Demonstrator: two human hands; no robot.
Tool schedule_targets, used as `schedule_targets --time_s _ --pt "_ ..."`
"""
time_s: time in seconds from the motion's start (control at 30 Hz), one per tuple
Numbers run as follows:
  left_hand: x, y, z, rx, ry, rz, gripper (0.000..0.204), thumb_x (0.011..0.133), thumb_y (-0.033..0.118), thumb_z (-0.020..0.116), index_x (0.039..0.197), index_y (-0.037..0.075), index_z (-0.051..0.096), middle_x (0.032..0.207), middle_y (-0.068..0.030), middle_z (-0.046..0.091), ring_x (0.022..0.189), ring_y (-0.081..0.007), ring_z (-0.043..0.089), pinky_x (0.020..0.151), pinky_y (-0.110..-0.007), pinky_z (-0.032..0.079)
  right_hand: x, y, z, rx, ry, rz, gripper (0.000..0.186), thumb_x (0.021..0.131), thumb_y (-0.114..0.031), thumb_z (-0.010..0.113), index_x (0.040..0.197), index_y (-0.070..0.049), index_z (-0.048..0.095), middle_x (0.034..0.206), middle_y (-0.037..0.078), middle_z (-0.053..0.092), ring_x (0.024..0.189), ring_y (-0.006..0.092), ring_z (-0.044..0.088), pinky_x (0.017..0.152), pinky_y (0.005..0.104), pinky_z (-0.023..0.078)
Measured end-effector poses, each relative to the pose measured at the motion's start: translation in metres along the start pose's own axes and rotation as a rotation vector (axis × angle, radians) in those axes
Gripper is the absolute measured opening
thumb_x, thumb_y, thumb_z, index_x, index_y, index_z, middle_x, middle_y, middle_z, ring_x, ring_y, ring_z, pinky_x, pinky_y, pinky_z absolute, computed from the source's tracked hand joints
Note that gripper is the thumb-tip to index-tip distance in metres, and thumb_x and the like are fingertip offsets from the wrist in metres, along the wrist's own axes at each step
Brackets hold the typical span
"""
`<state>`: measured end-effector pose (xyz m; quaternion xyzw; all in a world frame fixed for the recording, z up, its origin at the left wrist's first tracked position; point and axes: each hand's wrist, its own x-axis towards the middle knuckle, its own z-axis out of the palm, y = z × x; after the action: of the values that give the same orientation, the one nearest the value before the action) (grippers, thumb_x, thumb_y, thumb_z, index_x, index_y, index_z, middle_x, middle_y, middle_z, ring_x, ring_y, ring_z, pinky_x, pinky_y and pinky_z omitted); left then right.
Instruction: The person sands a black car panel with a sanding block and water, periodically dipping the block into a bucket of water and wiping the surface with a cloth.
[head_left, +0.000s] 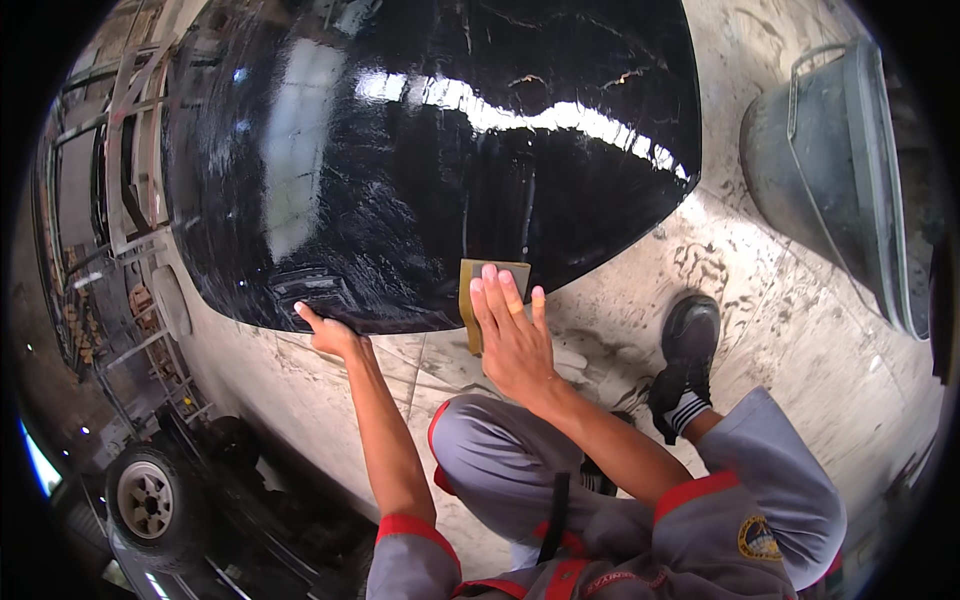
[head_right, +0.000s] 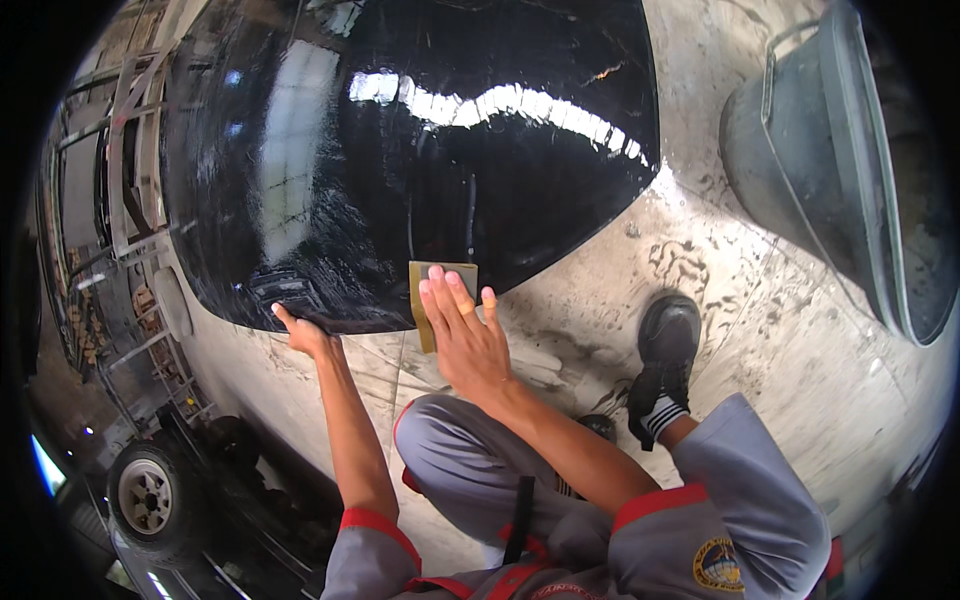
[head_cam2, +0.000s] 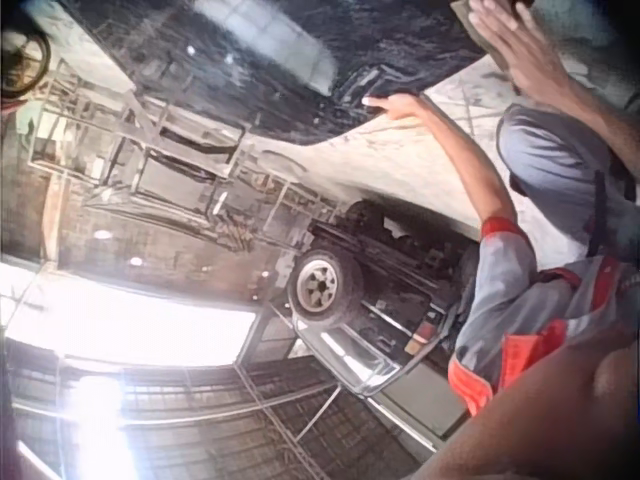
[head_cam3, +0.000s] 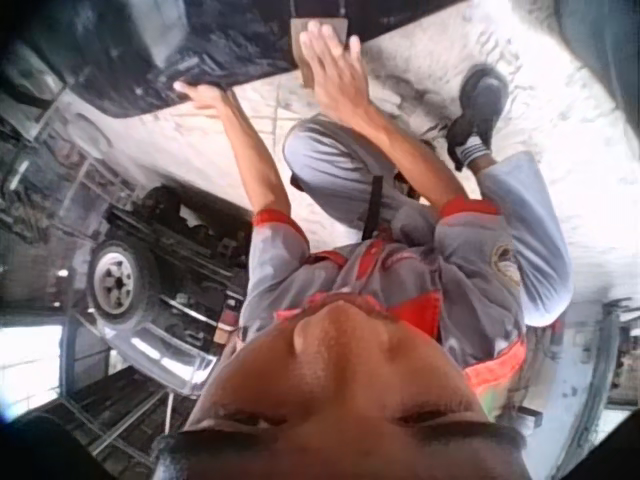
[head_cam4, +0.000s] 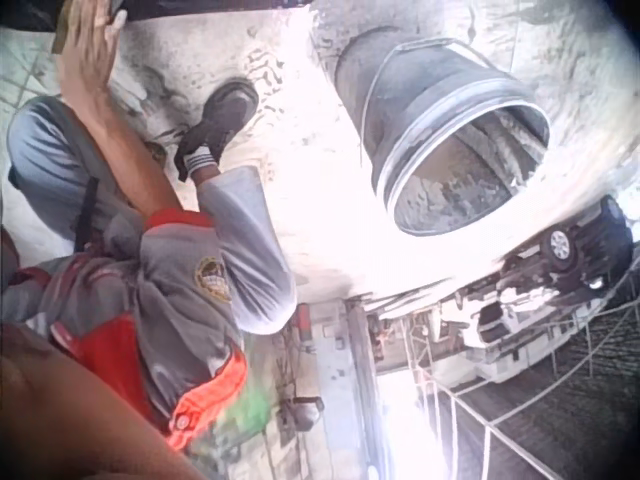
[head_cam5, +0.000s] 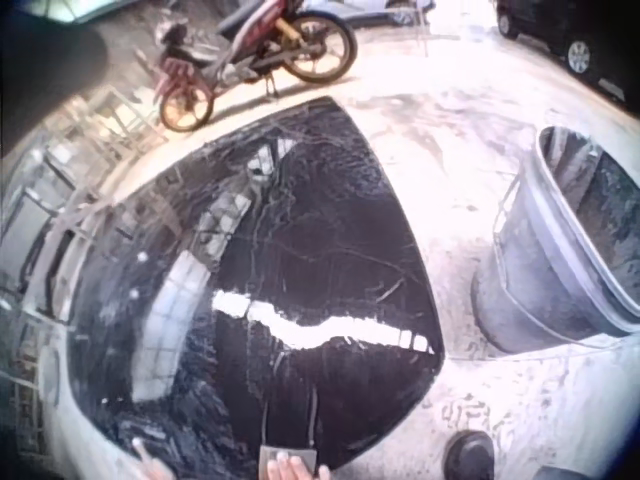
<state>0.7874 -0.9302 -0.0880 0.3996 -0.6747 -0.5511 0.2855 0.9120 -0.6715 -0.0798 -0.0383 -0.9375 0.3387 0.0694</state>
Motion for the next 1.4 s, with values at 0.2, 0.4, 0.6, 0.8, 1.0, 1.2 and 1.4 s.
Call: schedule_targets --time_s 0.2,0.4,0.6,0.8,1.0,1.2,1.4 --pt "-0.019 0.006 0.017 0.089 0.05 -0.033 0.069 0.092 0.056 0.064 0.091 -0.013 0.062 0.096 -0.014 0.065 0.076 -0.0224 0.061 0.071 -0.039 0.054 0.164 0.055 -0.055 -0.161 0.34 0.002 0.063 0.085 -0.011 0.051 0.145 0.006 0.04 0.152 0.02 0.041 0.144 0.0333 0.033 0.117 0.056 0.023" --pt "0.0 0.002 -0.003 0.066 0.071 0.014 0.066 0.093 0.048 0.068 0.093 -0.017 0.059 0.097 -0.0168 0.065 0.077 -0.0222 0.062 0.07 -0.039 0.056 0.003 0.021 -0.016 -0.056 -0.105 -0.06 0.063 0.086 -0.006 0.049 0.148 0.004 0.04 0.161 0.02 0.028 0.15 0.0323 0.024 0.117 0.0574 0.022" --pt "-0.016 0.005 0.019 0.061 0.059 -0.008 0.069 0.092 0.052 0.068 0.093 -0.017 0.059 0.098 -0.0172 0.065 0.078 -0.0225 0.061 0.073 -0.039 0.055 0.166 0.085 -0.067 -0.288 0.363 -0.055 0.065 0.086 -0.012 0.054 0.147 0.005 0.038 0.156 0.021 0.035 0.146 0.0318 0.031 0.118 0.0554 0.023" --pt "-0.003 0.004 -0.003 0.058 0.043 -0.026 0.067 0.094 0.048 0.066 0.103 -0.018 0.062 0.105 -0.0176 0.067 0.085 -0.0249 0.066 0.078 -0.04 0.058 0.0 0.01 -0.012 -0.084 -0.087 -0.054 0.06 0.089 -0.01 0.048 0.147 0.002 0.041 0.16 0.017 0.032 0.148 0.0289 0.028 0.117 0.0562 0.025" --pt "-0.009 0.004 0.013 0.097 0.065 -0.001 0.071 0.093 0.051 0.066 0.097 -0.019 0.06 0.101 -0.0185 0.067 0.083 -0.0239 0.064 0.075 -0.039 0.057 0.11 0.041 -0.043 -0.226 0.272 0.033 0.067 0.092 -0.033 0.06 0.145 0.002 0.042 0.154 0.017 0.039 0.145 0.029 0.032 0.115 0.0574 0.025" --pt "-0.008 0.006 0.007 0.013 0.033 -0.011 0.068 0.094 0.049 0.066 0.099 -0.019 0.061 0.1 -0.0176 0.066 0.081 -0.0232 0.064 0.074 -0.039 0.057 -0.038 -0.008 0.023 -0.073 -0.045 0.005 0.067 0.088 -0.034 0.059 0.144 -0.001 0.044 0.157 0.018 0.035 0.145 0.0303 0.031 0.111 0.0635 0.026" --pt "-0.005 -0.001 -0.001 0.048 0.052 0.001 0.071 0.091 0.054 0.068 0.094 -0.017 0.063 0.096 -0.0159 0.066 0.079 -0.0228 0.063 0.074 -0.039 0.055 0.095 0.102 -0.068 -0.289 0.331 0.314 0.058 0.1 -0.019 0.048 0.152 -0.002 0.031 0.161 0.02 0.026 0.149 0.0355 0.024 0.113 0.0725 0.009"
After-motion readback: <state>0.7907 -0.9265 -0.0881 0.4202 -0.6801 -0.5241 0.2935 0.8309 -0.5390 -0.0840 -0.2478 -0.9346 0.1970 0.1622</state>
